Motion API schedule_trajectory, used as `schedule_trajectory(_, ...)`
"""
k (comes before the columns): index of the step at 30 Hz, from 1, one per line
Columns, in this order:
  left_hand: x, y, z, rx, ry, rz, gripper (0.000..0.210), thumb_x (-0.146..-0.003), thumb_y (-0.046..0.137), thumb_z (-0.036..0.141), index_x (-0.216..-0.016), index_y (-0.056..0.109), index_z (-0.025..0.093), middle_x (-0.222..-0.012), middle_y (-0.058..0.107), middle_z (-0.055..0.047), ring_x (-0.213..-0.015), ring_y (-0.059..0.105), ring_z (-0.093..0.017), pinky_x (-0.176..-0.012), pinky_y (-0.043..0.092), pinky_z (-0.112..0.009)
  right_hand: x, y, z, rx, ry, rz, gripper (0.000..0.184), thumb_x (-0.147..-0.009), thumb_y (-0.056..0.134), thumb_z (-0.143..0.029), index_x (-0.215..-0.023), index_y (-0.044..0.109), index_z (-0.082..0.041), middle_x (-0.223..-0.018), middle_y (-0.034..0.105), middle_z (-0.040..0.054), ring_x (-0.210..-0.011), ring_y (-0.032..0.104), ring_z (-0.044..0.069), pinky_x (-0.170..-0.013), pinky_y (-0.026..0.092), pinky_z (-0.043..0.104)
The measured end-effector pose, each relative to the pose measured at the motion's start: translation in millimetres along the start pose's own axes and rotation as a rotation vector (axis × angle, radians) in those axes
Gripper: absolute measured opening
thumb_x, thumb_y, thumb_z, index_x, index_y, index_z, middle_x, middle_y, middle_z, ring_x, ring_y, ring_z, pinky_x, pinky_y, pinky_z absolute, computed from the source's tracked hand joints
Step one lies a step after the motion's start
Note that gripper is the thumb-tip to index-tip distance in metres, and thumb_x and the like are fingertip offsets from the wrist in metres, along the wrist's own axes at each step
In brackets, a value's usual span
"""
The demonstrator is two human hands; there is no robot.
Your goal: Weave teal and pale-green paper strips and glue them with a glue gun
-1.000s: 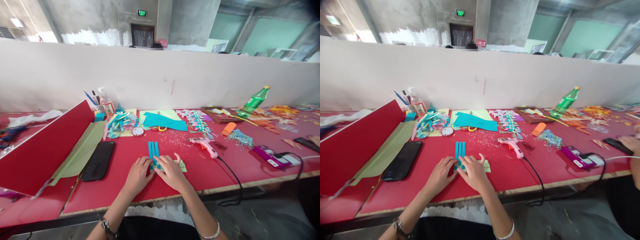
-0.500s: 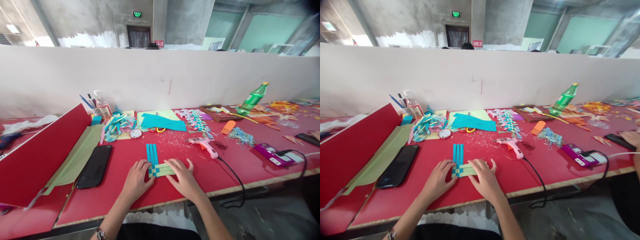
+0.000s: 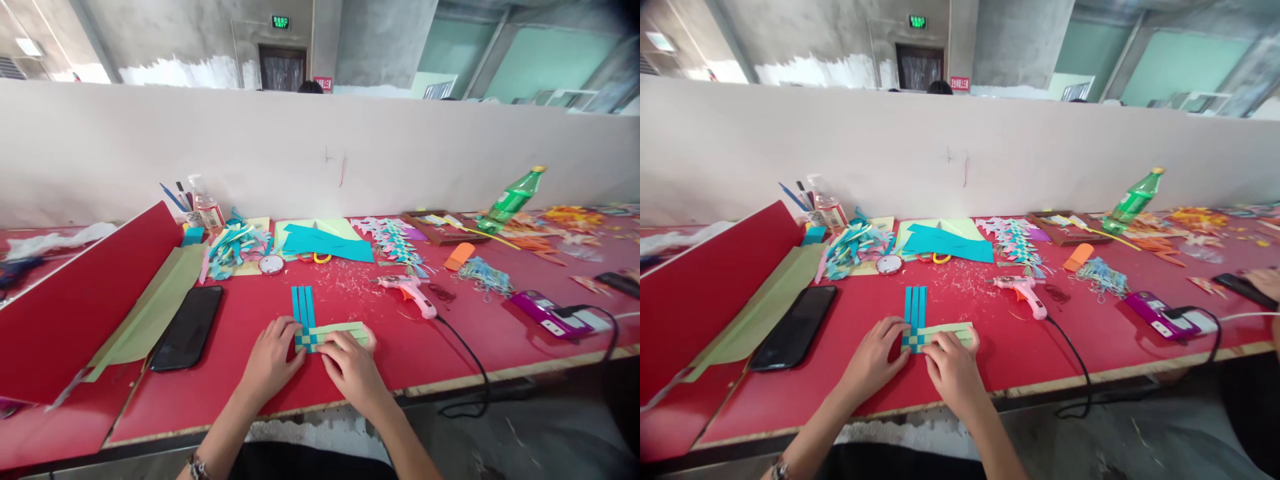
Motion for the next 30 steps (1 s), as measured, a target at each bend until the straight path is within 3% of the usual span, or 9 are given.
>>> schedule_trajectory(4,3.2,-5.0,3.0,0.017,0.069,-0.009,0.020,-0.081,0.045,0.017,-0.098,0.055,0.021,-0.098,0.055,-0.005,-0.089,0.052,-0.018,-0.077,0.044,-0.031,-0.5,-1.2,-0.4,-0.004,-0.008,-0.018,0.023,-0.082,0.041,-0.014,-0.084,0.060,-0.027,-0.083,0.059,-0.0020,-0.083,0.056,0.013,-0.100,0.008,0.047)
schedule_trajectory(7,6.1,-6.0,8.3,0.005,0.148,-0.123,0.020,-0.082,0.043,0.013,-0.092,0.058,0.021,-0.092,0.058,-0.004,-0.085,0.054,-0.016,-0.076,0.044,-0.029,-1.2,-2.8,-1.3,-0.013,-0.014,-0.021,0.023,-0.081,0.041,-0.013,-0.084,0.060,-0.027,-0.083,0.060,-0.0013,-0.083,0.056,0.014,-0.099,0.009,0.046)
schedule_trajectory(10,7.9,-5.3,12.4,-0.032,0.134,-0.201,0.018,-0.081,0.043,0.013,-0.088,0.059,0.020,-0.089,0.060,-0.003,-0.083,0.055,-0.016,-0.076,0.044,-0.028,-1.5,-4.4,-2.0,-0.008,-0.012,-0.023,0.023,-0.081,0.042,-0.013,-0.085,0.059,-0.026,-0.085,0.060,-0.0009,-0.085,0.056,0.014,-0.099,0.011,0.045)
schedule_trajectory(15,5.7,-6.3,17.0,-0.092,0.065,-0.225,0.014,-0.079,0.045,0.016,-0.085,0.058,0.019,-0.086,0.060,-0.002,-0.081,0.057,-0.016,-0.074,0.044,-0.027,-0.8,-5.0,-2.4,0.006,0.000,-0.027,0.021,-0.080,0.043,-0.014,-0.087,0.059,-0.026,-0.089,0.060,-0.0007,-0.087,0.056,0.014,-0.099,0.013,0.044)
schedule_trajectory(22,6.5,-9.6,21.9,-0.178,0.076,-0.230,0.017,-0.081,0.041,0.016,-0.085,0.057,0.019,-0.085,0.060,-0.002,-0.079,0.058,-0.017,-0.070,0.044,-0.029,-1.2,-4.1,-0.8,0.005,-0.007,-0.053,0.021,-0.080,0.043,-0.014,-0.089,0.058,-0.026,-0.088,0.059,-0.0009,-0.087,0.055,0.014,-0.098,0.017,0.045)
schedule_trajectory(27,10.5,-12.8,27.7,-0.219,0.098,-0.237,0.024,-0.081,0.041,0.016,-0.100,0.055,0.021,-0.094,0.062,-0.004,-0.081,0.059,-0.018,-0.072,0.044,-0.030,-1.8,-6.2,-2.8,0.039,-0.021,-0.051,0.022,-0.081,0.041,-0.015,-0.087,0.059,-0.026,-0.085,0.060,-0.0003,-0.086,0.056,0.014,-0.096,0.021,0.042)
schedule_trajectory(30,9.4,-12.5,30.9,-0.243,0.042,-0.232,0.026,-0.080,0.042,0.015,-0.102,0.056,0.021,-0.094,0.063,-0.005,-0.080,0.059,-0.018,-0.072,0.044,-0.029,-1.2,-7.6,-1.9,0.056,-0.004,-0.064,0.024,-0.080,0.042,-0.016,-0.093,0.057,-0.028,-0.091,0.059,0.0010,-0.089,0.055,0.016,-0.095,0.023,0.042)
Point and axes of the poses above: each hand's wrist, its own x-axis away from the middle knuckle, its own y-axis out of the palm, z = x × y, the point moved 2 cm from there along -x, towards the middle knuckle
